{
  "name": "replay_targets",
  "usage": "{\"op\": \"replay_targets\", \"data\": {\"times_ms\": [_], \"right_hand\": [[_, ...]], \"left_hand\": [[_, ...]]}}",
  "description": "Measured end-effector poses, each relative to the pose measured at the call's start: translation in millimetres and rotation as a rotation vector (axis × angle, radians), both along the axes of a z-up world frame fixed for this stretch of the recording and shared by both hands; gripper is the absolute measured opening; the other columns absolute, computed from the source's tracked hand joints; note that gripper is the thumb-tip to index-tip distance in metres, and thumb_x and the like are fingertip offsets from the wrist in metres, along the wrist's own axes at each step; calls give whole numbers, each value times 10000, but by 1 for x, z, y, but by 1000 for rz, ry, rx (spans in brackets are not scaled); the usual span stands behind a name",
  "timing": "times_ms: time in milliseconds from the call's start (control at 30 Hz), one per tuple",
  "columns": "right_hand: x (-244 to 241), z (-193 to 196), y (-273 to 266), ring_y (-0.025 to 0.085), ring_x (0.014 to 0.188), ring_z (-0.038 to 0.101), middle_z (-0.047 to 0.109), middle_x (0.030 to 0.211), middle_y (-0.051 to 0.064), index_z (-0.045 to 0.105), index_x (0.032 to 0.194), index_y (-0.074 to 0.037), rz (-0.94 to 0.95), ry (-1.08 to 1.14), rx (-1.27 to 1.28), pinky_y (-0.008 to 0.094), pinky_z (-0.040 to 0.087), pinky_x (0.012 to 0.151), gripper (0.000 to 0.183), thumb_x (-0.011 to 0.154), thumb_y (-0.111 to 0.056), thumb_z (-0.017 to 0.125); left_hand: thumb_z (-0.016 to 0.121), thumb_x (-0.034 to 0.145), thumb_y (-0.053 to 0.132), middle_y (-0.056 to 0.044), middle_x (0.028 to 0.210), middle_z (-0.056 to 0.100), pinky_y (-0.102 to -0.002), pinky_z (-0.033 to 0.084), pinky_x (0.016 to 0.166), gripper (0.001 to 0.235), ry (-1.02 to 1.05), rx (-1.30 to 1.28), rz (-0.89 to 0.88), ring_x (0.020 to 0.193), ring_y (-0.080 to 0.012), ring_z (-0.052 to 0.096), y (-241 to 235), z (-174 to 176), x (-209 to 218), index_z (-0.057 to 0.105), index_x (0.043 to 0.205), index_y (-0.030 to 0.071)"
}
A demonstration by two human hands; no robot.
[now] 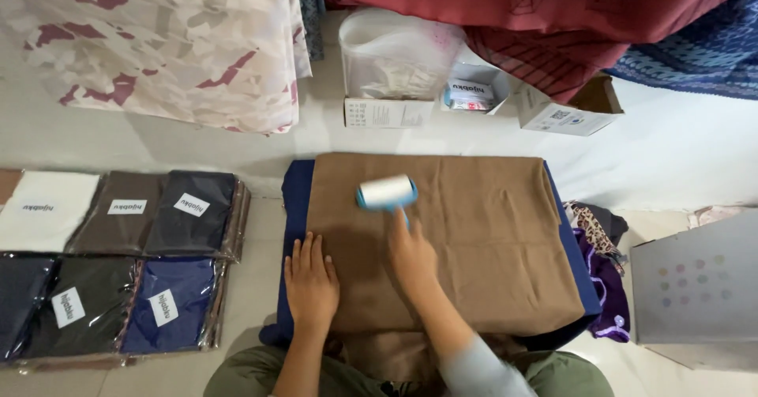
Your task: The person sits on the floor and uses a lint roller to clean a brown piece of clothing laid on a blue mat. They repeatedly roll the tool over the fabric, folding and unfolding the garment to clean different sections.
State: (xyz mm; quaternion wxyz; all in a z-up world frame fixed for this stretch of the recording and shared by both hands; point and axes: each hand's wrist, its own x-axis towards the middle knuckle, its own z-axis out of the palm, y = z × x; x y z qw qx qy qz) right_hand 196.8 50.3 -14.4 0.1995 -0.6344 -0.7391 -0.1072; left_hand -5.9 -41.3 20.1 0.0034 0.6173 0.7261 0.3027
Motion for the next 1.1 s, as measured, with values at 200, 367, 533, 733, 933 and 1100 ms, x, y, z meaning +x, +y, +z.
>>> {"op": "replay_targets", "data": {"times_ms": [200,367,533,733,933,1100], "right_hand": [[-49,70,72,555,788,658,556,1081,219,351,1489,-216,4,256,-308,687,511,668,552,971,-282,531],[22,35,-56,457,565,663,629,1217,219,418,1541,-266,37,59,-14,562,515,444,629,940,-296,602],[90,47,-212,339,457,630,604,1053,46,475,1496,-342,-63,-21,-145,463,500,383,641,882,-303,658],[112,61,-191,406,541,518,513,951,36,387,1555,-437,-279,92,-478,492,420,480,667,930,-340,599],[61,37,-5,480,603,678,611,1181,193,403,1540,-297,-162,112,-190,598,532,497,600,960,-352,550],[42,41,91,502,684,678,613,1072,201,414,1530,-239,-106,175,-113,635,533,567,597,955,-319,550]], "left_hand": [[370,1062,248,-87,1635,397,-497,206,1246,503,-107,-116,-24,1543,-308,283,1,2,0,445,1530,80],[388,1074,273,-102,1592,468,-527,285,1214,479,-30,-32,-29,1505,-336,371,0,-5,-3,511,1494,79],[398,1056,298,-78,1588,480,-536,311,1193,497,16,-127,-5,1497,-333,387,3,1,-2,513,1494,92],[400,1052,303,-57,1610,458,-526,288,1207,499,-3,-223,27,1531,-307,340,3,8,0,513,1497,109],[409,1052,295,-61,1635,419,-517,251,1233,503,-15,-210,29,1549,-311,303,2,6,-1,484,1518,119],[407,1056,284,-65,1629,425,-505,239,1238,497,-27,-176,6,1544,-306,308,0,8,-1,477,1515,109]]}}
